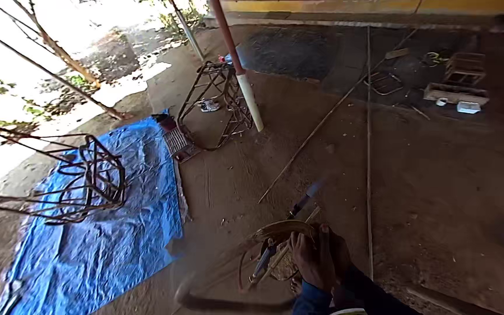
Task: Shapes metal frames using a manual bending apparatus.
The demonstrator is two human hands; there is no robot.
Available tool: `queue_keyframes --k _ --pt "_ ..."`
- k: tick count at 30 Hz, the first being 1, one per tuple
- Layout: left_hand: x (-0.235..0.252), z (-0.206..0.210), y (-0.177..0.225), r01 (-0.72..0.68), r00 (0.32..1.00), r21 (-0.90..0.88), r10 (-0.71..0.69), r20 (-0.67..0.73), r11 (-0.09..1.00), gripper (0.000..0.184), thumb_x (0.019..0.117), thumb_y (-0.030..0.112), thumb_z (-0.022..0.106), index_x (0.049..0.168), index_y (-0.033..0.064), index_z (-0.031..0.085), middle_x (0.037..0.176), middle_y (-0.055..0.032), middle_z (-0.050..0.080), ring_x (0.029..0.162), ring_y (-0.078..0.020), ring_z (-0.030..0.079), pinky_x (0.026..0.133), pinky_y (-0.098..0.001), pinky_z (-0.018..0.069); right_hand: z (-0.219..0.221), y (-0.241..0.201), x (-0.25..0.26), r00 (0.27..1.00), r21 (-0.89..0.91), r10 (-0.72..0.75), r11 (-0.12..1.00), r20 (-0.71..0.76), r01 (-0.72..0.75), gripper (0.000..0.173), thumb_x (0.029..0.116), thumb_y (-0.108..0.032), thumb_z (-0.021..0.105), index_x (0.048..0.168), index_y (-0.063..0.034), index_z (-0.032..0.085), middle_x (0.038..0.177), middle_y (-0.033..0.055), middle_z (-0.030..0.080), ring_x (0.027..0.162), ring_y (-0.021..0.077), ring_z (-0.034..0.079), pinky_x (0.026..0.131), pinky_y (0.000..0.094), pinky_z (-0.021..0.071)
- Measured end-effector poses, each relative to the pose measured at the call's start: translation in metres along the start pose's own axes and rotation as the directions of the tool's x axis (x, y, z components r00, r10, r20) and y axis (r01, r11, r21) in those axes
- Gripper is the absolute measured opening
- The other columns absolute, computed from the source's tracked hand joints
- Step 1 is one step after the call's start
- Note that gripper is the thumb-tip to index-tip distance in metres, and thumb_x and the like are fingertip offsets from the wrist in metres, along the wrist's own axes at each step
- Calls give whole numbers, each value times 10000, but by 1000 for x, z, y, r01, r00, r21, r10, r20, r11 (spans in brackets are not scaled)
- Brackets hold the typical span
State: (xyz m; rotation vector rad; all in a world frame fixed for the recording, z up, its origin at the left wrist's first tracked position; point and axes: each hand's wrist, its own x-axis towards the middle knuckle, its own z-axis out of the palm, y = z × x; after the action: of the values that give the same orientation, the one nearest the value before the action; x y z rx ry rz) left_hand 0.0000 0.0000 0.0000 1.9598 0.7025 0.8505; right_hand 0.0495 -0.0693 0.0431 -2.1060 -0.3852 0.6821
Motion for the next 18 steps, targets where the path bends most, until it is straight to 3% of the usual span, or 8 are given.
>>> queue_keyframes --k 3,5,6,8,11,13,15,18 --pt "31 2 7 -208 947 221 139 290 953 524 984 616 525 969 163 789 1007 12 752 1050 -214 687 1048 -586 462 -7 0 7 971 331 82 944 -223 -3 246 992 -60 549 1148 107 640 922 144 677 820 161 651 806 322 559" --pt "44 0 -1 -246 906 244 133 401 938 553 999 586 495 1160 131 765 1207 -56 718 1154 -274 657 1041 -580 472 1 25 29 936 417 159 909 -316 -13 192 1006 -114 594 1026 64 662 740 79 635 622 125 611 624 307 549" --pt "45 -2 -12 -240 916 249 134 379 938 537 1006 546 485 1198 121 751 1233 -80 709 1150 -287 660 1008 -569 500 12 52 46 908 404 156 914 -389 16 235 1000 -193 621 936 23 687 670 48 625 557 119 595 559 313 539" --pt "42 -13 -44 -216 949 306 126 288 927 496 1007 470 507 1221 81 727 1247 -142 688 1134 -345 655 965 -578 520 23 100 77 893 325 205 943 -400 -71 374 1016 -369 622 886 -23 675 652 50 604 548 166 595 563 378 542" --pt "31 -39 -90 -83 979 410 -3 205 908 483 975 359 656 1294 -5 661 1350 -270 601 1226 -475 583 1018 -649 466 23 135 97 901 260 339 927 -272 -270 474 1029 -468 575 980 -9 682 772 114 645 670 238 651 682 443 569" --pt "23 -49 -116 77 970 449 -172 174 890 514 980 325 695 1365 -3 607 1408 -297 529 1214 -448 593 979 -588 524 22 140 101 897 294 397 896 -194 -333 520 1014 -527 582 987 -17 680 764 107 635 646 230 632 660 429 559" --pt "19 -54 -137 148 956 455 -245 162 878 461 982 269 691 1348 -5 632 1317 -317 569 1076 -436 640 897 -570 550 24 136 100 907 336 399 879 -132 -337 572 952 -602 645 968 -31 665 721 82 608 581 203 603 595 398 550" --pt "18 -56 -147 177 937 525 -307 170 833 376 1019 271 633 1284 9 681 1172 -272 657 1016 -422 665 902 -597 538 23 125 103 921 193 377 915 -97 -354 639 872 -654 711 987 -27 673 822 115 641 728 250 640 724 463 554"
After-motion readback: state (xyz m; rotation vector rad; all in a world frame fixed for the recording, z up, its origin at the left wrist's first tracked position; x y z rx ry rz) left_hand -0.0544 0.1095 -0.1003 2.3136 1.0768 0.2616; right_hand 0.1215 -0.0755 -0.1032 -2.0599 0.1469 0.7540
